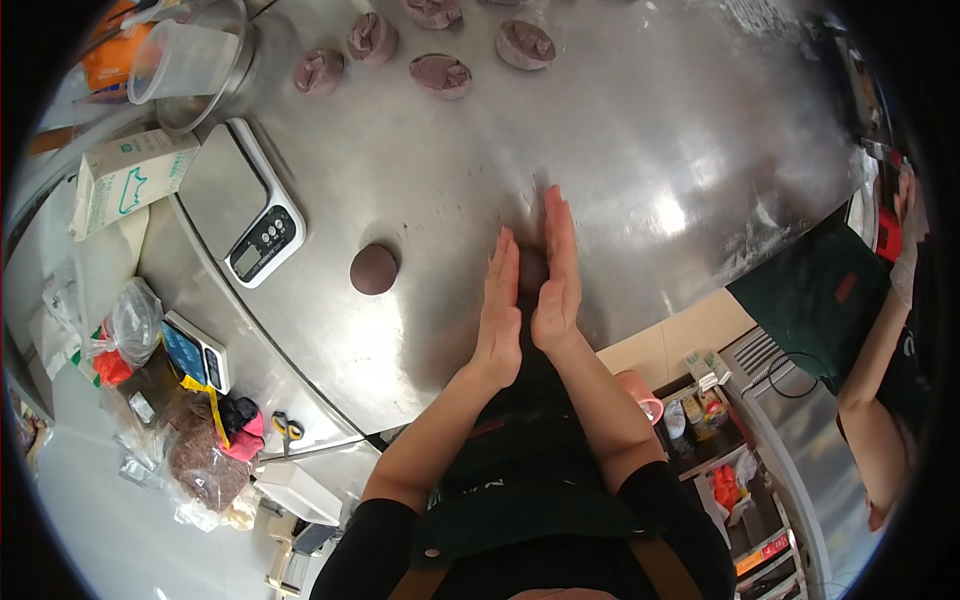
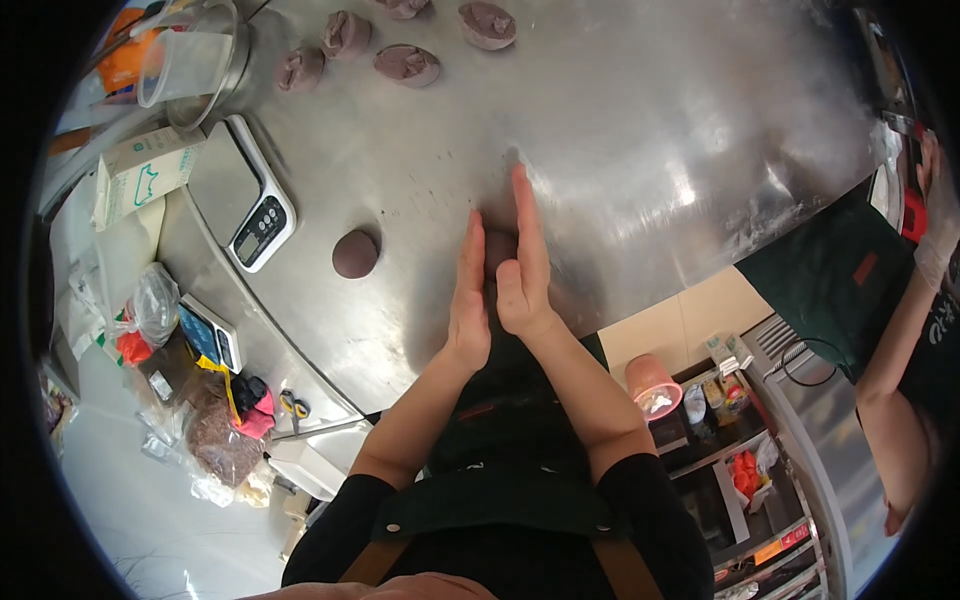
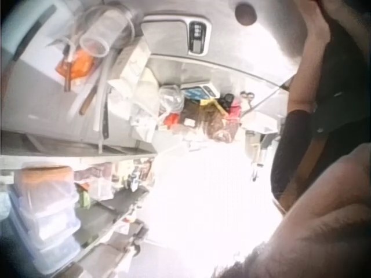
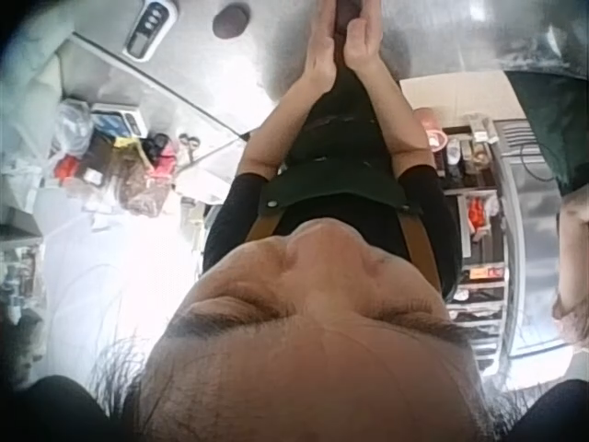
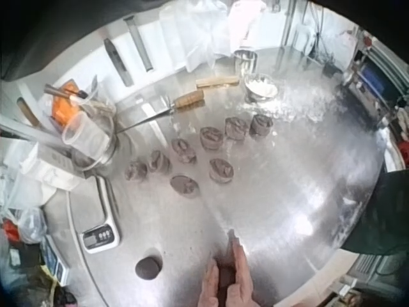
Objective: Shaping portions of purple dough into round spheres on a stainless steel work surface.
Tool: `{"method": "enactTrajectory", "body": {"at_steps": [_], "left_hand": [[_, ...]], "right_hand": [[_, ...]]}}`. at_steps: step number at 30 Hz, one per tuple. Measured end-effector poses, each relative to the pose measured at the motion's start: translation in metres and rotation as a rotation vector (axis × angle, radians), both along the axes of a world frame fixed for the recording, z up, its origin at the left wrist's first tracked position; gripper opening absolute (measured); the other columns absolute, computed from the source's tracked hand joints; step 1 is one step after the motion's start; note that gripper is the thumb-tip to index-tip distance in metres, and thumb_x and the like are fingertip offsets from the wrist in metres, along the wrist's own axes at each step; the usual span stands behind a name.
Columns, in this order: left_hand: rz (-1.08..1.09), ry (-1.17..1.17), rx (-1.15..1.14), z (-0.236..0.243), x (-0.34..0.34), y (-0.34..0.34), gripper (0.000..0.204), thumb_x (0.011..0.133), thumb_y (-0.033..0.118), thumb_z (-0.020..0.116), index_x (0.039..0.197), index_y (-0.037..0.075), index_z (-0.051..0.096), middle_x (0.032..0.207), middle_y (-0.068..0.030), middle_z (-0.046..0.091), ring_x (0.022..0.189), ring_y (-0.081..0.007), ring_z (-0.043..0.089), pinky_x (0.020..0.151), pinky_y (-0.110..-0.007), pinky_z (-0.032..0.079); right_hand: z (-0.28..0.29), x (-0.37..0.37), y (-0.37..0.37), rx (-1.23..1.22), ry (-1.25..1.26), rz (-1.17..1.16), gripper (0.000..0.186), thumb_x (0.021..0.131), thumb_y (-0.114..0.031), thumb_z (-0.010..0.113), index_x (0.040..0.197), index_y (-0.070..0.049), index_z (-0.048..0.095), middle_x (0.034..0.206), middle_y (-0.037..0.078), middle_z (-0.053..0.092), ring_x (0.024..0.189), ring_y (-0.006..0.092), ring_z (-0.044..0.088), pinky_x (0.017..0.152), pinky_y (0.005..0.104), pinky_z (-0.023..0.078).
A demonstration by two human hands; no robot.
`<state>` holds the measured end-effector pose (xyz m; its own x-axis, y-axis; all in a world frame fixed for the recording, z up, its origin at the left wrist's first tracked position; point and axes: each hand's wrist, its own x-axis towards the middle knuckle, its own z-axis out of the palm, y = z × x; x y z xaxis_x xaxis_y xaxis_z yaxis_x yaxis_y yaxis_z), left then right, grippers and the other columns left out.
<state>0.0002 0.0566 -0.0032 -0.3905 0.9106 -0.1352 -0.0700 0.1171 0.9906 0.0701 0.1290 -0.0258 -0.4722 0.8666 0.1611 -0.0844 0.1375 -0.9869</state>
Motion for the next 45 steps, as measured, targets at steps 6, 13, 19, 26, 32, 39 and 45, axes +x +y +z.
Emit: {"method": "enactTrajectory", "body": {"at_steps": [6,13,19,26,32,39,45], "left_hand": [[-0.227,0.179,-0.022,-0.004,-0.019,0.011,0.068,0.098,0.046,0.021,0.147,0.000,0.016,0.153,-0.0196,0.015,0.140,-0.0338,0.018,0.113,-0.042,0.014],[-0.081,-0.004,0.001,-0.005,-0.021,0.006,0.068,0.097,0.046,0.019,0.147,0.000,0.016,0.153,-0.0188,0.016,0.141,-0.0332,0.016,0.114,-0.043,0.014],[-0.159,0.076,-0.034,-0.002,-0.008,-0.005,0.068,0.097,0.046,0.022,0.147,0.000,0.017,0.153,-0.0156,0.018,0.142,-0.0287,0.016,0.114,-0.039,0.014],[-0.279,0.248,-0.008,-0.006,-0.017,0.004,0.069,0.096,0.046,0.025,0.147,-0.001,0.016,0.152,-0.0172,0.020,0.140,-0.0297,0.020,0.114,-0.040,0.016],[-0.112,0.067,-0.150,0.016,-0.019,0.011,0.067,0.096,0.043,0.024,0.146,-0.002,0.017,0.152,-0.0174,0.020,0.140,-0.0298,0.020,0.113,-0.040,0.017],[-0.195,0.214,-0.024,-0.006,-0.010,-0.006,0.068,0.097,0.044,0.022,0.144,-0.004,0.023,0.149,-0.0199,0.025,0.137,-0.0338,0.024,0.112,-0.043,0.019],[-0.168,0.265,0.049,-0.005,-0.004,-0.005,0.070,0.097,0.047,0.018,0.141,-0.006,0.026,0.146,-0.0219,0.027,0.133,-0.0359,0.029,0.110,-0.045,0.021]], "right_hand": [[0.004,0.004,-0.003,-0.009,-0.022,0.008,0.076,0.097,-0.046,0.030,0.143,0.013,0.012,0.151,0.025,0.016,0.142,0.0352,0.015,0.114,0.0402,0.013],[0.008,-0.003,0.002,-0.085,0.013,-0.006,0.076,0.098,-0.047,0.028,0.143,0.012,0.011,0.152,0.024,0.015,0.142,0.0337,0.013,0.114,0.0398,0.011],[0.009,-0.003,-0.004,-0.119,-0.026,-0.042,0.076,0.097,-0.048,0.029,0.143,0.011,0.014,0.151,0.025,0.017,0.141,0.0345,0.018,0.113,0.0406,0.015],[0.003,0.000,-0.018,-0.098,-0.012,-0.026,0.075,0.097,-0.045,0.031,0.143,0.012,0.013,0.151,0.025,0.016,0.141,0.0357,0.015,0.113,0.0413,0.014],[0.003,0.009,-0.013,-0.134,0.052,-0.023,0.076,0.096,-0.043,0.033,0.142,0.014,0.013,0.151,0.026,0.014,0.141,0.0362,0.015,0.113,0.0424,0.012],[0.011,0.006,-0.006,-0.212,0.026,0.024,0.064,0.095,-0.025,0.032,0.142,0.014,0.014,0.151,0.025,0.015,0.142,0.0334,0.014,0.114,0.0390,0.013],[0.014,0.009,-0.031,-0.121,0.026,0.002,0.067,0.095,-0.029,0.036,0.142,0.013,0.015,0.151,0.024,0.017,0.140,0.0348,0.021,0.113,0.0391,0.016]]}}
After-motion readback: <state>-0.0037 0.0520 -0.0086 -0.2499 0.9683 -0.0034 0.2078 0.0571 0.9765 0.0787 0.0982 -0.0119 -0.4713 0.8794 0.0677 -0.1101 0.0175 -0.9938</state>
